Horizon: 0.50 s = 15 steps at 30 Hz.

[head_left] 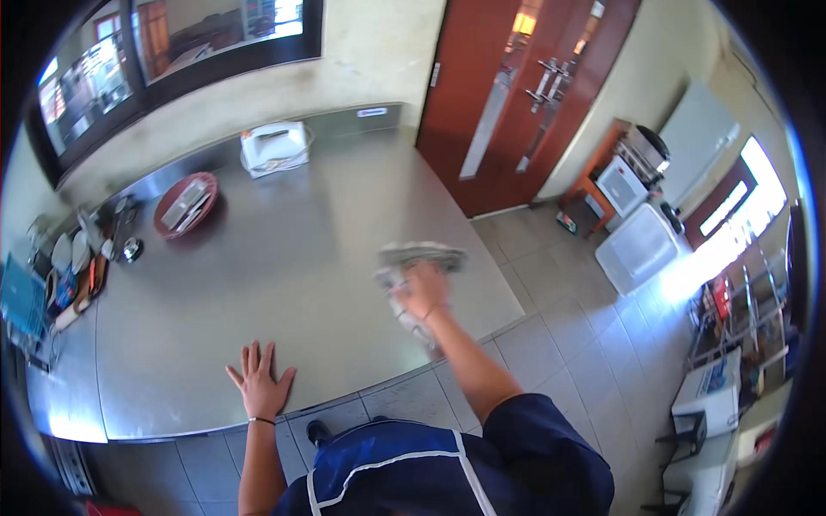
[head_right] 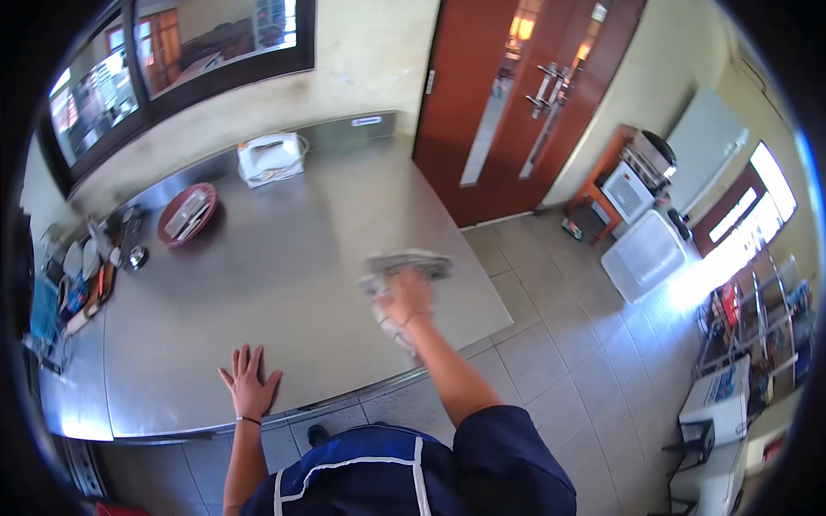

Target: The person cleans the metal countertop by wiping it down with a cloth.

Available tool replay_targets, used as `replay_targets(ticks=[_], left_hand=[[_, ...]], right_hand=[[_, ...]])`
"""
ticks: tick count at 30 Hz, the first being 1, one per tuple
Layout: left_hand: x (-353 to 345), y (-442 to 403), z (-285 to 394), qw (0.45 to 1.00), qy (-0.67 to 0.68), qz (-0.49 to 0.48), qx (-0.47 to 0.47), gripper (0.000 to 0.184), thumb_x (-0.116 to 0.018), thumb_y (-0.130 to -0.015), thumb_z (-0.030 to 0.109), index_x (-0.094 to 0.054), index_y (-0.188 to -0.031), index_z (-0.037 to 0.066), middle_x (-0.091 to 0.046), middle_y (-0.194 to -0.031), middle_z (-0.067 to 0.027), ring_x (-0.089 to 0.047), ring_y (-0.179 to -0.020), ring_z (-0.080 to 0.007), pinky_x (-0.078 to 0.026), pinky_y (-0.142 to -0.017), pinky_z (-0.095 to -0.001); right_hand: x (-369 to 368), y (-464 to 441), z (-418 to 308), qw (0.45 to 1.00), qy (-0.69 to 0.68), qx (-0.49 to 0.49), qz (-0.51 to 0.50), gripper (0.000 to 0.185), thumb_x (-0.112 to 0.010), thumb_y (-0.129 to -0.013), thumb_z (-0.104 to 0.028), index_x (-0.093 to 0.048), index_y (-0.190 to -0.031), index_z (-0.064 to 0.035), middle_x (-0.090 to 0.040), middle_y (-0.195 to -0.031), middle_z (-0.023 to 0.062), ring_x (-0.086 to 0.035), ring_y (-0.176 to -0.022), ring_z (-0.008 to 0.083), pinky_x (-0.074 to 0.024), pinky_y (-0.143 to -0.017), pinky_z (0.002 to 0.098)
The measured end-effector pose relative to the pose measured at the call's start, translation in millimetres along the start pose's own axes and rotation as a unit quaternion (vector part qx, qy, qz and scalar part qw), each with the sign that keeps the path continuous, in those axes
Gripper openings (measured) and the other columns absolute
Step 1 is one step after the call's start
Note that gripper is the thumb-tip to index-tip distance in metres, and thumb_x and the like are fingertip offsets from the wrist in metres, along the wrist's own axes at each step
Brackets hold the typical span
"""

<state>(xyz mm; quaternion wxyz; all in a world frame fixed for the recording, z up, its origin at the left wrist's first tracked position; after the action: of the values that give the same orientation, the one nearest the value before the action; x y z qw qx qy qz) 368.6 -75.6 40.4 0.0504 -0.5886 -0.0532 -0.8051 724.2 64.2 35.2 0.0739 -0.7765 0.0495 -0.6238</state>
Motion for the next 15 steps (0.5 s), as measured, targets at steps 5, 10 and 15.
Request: replay_targets(ticks=[5,10,15], left_hand=[[-10,-3,-12,1.0,-0.03,-0.005,-0.005,0.069,-0.069,-0.079,0.049,-0.05,-0.14,0.022,-0.036,-0.153,-0.0094,-0.023,-0.146,-0.0296,-0.003,-0.115,-0.0636],[-1,1,-5,1.0,0.017,0.005,-0.006,0.068,-0.064,-0.081,0.054,-0.049,-0.14,0.024,-0.035,-0.153,-0.0077,-0.022,-0.146,-0.0293,-0.001,-0.115,-0.0651],[-1,2,-6,1.0,0.02,0.011,-0.01,0.068,-0.063,-0.082,0.056,-0.049,-0.14,0.024,-0.035,-0.153,-0.0072,-0.021,-0.146,-0.0287,0.0,-0.115,-0.0658]], right_hand=[[-30,66,-170,0.91,-0.122,0.396,-0.005,0.04,-0.065,-0.081,-0.046,-0.068,-0.113,-0.0211,-0.056,-0.131,0.008,-0.049,-0.124,0.0273,-0.0387,-0.101,0.0518],[-36,5,-124,0.937,-0.143,0.315,-0.051,0.038,-0.073,-0.079,-0.034,-0.069,-0.113,-0.0185,-0.054,-0.135,0.0103,-0.049,-0.126,0.0272,-0.0388,-0.105,0.0429],[-34,-70,72,0.992,-0.065,-0.037,0.107,0.049,-0.072,-0.079,-0.04,-0.064,-0.119,-0.0116,-0.052,-0.138,0.0126,-0.045,-0.13,0.0308,-0.0333,-0.11,0.0479]])
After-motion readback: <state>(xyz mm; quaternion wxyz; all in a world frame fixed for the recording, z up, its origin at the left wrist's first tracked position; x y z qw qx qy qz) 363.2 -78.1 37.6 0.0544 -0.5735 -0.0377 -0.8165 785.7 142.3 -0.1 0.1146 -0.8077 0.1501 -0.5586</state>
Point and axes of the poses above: each hand's wrist, its own y-axis away from the middle knuckle, its own x-axis out of the back of the hand, z = x × y, the point moved 4 cm from there along -y, towards the middle knuckle
